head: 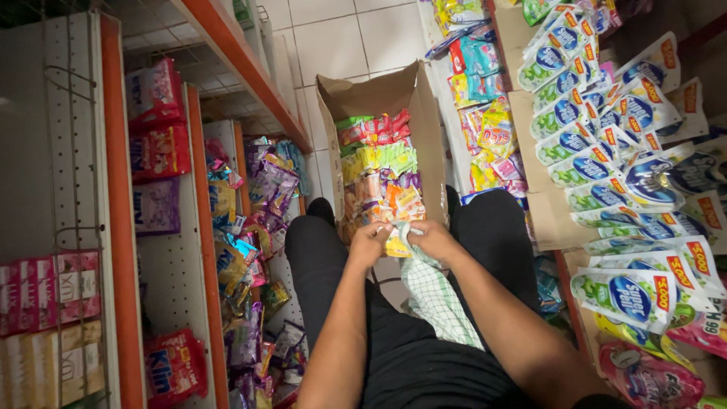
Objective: The person sits on the floor of a store aisle and wipes small yellow soap packets with a green and white checkered cloth. They then use a handheld barcode scanner to scan the packets and place them on a shelf.
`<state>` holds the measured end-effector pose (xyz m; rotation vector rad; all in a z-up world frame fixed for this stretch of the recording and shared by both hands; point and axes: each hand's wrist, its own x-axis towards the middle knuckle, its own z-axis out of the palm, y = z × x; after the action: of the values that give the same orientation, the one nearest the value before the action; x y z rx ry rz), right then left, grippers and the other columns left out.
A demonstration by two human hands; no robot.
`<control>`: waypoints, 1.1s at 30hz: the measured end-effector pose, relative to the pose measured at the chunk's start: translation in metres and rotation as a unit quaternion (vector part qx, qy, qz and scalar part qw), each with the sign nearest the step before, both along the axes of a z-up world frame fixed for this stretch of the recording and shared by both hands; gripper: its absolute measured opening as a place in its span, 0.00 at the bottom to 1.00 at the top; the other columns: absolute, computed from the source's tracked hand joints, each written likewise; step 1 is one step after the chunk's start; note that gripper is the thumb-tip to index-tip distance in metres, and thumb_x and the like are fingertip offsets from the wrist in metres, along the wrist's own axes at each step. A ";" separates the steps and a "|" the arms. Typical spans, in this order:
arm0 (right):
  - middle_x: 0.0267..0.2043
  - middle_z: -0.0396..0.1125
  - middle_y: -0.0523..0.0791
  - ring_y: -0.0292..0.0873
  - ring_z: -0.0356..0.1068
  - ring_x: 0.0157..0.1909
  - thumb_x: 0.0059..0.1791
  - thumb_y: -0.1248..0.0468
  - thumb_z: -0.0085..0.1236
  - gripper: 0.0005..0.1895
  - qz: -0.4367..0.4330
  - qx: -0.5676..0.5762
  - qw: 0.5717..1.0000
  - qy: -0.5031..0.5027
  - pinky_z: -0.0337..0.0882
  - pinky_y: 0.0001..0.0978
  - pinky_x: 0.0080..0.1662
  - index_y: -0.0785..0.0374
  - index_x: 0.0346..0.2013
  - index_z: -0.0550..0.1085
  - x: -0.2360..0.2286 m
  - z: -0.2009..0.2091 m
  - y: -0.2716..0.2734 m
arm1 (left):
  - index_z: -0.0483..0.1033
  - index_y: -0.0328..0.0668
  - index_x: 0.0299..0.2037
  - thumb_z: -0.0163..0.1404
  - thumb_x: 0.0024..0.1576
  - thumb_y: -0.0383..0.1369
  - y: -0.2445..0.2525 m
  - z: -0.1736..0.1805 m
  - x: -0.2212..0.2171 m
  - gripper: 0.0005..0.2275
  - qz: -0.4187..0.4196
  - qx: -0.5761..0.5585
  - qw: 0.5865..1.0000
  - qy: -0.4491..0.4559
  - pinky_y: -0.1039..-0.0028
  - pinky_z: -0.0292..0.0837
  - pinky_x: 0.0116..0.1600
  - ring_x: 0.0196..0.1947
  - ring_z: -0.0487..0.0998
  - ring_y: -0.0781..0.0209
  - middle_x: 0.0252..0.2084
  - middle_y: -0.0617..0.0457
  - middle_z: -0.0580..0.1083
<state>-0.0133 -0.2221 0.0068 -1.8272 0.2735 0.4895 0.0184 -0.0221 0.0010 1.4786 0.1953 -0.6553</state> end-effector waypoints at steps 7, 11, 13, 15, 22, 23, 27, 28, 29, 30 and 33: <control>0.36 0.76 0.44 0.33 0.73 0.38 0.50 0.62 0.57 0.14 0.003 -0.035 0.999 -0.040 0.73 0.30 0.43 0.64 0.48 0.79 0.002 -0.005 -0.003 | 0.82 0.35 0.40 0.52 0.63 0.36 -0.003 0.012 -0.001 0.11 -0.012 0.016 1.000 -0.010 0.76 0.66 0.24 0.20 0.71 0.69 0.24 0.56 0.75; 0.35 0.76 0.45 0.33 0.71 0.37 0.48 0.62 0.60 0.14 0.020 0.001 1.000 0.010 0.73 0.31 0.41 0.62 0.47 0.80 0.000 0.005 0.002 | 0.82 0.35 0.39 0.52 0.63 0.36 -0.004 0.002 -0.004 0.11 -0.006 0.032 0.998 -0.051 0.75 0.69 0.27 0.21 0.73 0.70 0.24 0.55 0.76; 0.34 0.76 0.45 0.34 0.72 0.36 0.47 0.62 0.61 0.14 0.026 -0.008 1.000 0.009 0.73 0.32 0.41 0.63 0.46 0.80 0.004 0.011 0.003 | 0.82 0.35 0.39 0.52 0.63 0.36 -0.004 -0.001 -0.005 0.11 0.005 0.076 0.992 -0.102 0.74 0.70 0.28 0.22 0.74 0.69 0.24 0.54 0.76; 0.33 0.76 0.46 0.35 0.71 0.35 0.47 0.63 0.61 0.13 0.033 -0.021 0.999 0.021 0.73 0.32 0.41 0.64 0.44 0.80 0.004 0.018 0.003 | 0.82 0.36 0.38 0.52 0.64 0.37 -0.005 0.001 -0.006 0.12 0.018 0.138 0.975 -0.171 0.74 0.71 0.31 0.23 0.76 0.68 0.24 0.51 0.77; 0.36 0.75 0.46 0.34 0.73 0.37 0.51 0.59 0.59 0.13 0.010 -0.105 0.994 -0.020 0.72 0.33 0.44 0.63 0.45 0.79 0.004 0.000 -0.001 | 0.82 0.38 0.40 0.51 0.62 0.40 -0.007 0.029 -0.005 0.13 0.017 0.126 0.988 -0.087 0.71 0.71 0.30 0.21 0.75 0.65 0.24 0.50 0.76; 0.36 0.76 0.45 0.34 0.73 0.37 0.49 0.60 0.59 0.13 0.009 -0.063 0.998 -0.010 0.73 0.32 0.43 0.62 0.46 0.79 0.003 -0.004 -0.001 | 0.82 0.38 0.40 0.52 0.62 0.40 -0.006 0.031 -0.004 0.12 0.009 0.127 0.987 -0.096 0.71 0.72 0.30 0.21 0.76 0.65 0.23 0.50 0.77; 0.36 0.77 0.47 0.36 0.72 0.38 0.45 0.62 0.61 0.16 0.082 0.012 0.994 -0.069 0.73 0.34 0.44 0.63 0.46 0.78 0.000 -0.015 0.001 | 0.83 0.38 0.41 0.55 0.60 0.39 -0.005 0.031 -0.004 0.12 -0.030 0.142 0.978 -0.151 0.72 0.72 0.30 0.22 0.76 0.66 0.23 0.51 0.77; 0.35 0.77 0.47 0.36 0.72 0.37 0.47 0.60 0.60 0.15 0.067 -0.017 0.997 -0.041 0.73 0.34 0.43 0.63 0.45 0.79 -0.001 -0.015 0.001 | 0.83 0.38 0.41 0.55 0.60 0.39 -0.005 0.031 -0.005 0.12 -0.028 0.138 0.980 -0.142 0.72 0.72 0.30 0.21 0.76 0.66 0.23 0.52 0.77; 0.34 0.77 0.48 0.37 0.72 0.35 0.49 0.59 0.58 0.14 0.052 -0.046 0.998 -0.013 0.73 0.35 0.42 0.63 0.44 0.80 0.001 -0.013 0.000 | 0.83 0.38 0.41 0.54 0.60 0.39 -0.005 0.030 -0.004 0.11 -0.027 0.133 0.982 -0.134 0.73 0.72 0.29 0.21 0.75 0.67 0.24 0.52 0.76; 0.33 0.76 0.48 0.38 0.72 0.34 0.50 0.57 0.57 0.14 0.036 -0.076 0.996 0.015 0.73 0.35 0.41 0.63 0.43 0.81 0.003 -0.010 0.000 | 0.83 0.38 0.42 0.54 0.60 0.38 -0.005 0.030 -0.004 0.11 -0.025 0.129 0.983 -0.126 0.73 0.72 0.29 0.21 0.75 0.67 0.24 0.52 0.76; 0.33 0.77 0.49 0.38 0.73 0.35 0.50 0.58 0.58 0.13 0.011 -0.079 0.997 0.007 0.73 0.35 0.42 0.63 0.43 0.81 0.004 0.000 0.001 | 0.83 0.37 0.43 0.55 0.61 0.38 -0.008 0.026 -0.004 0.12 -0.023 0.096 0.993 -0.066 0.74 0.70 0.27 0.21 0.74 0.66 0.25 0.51 0.76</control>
<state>-0.0094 -0.2214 0.0064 -1.9829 0.3097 0.5087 0.0140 -0.0299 0.0273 1.7096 0.1258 -0.5851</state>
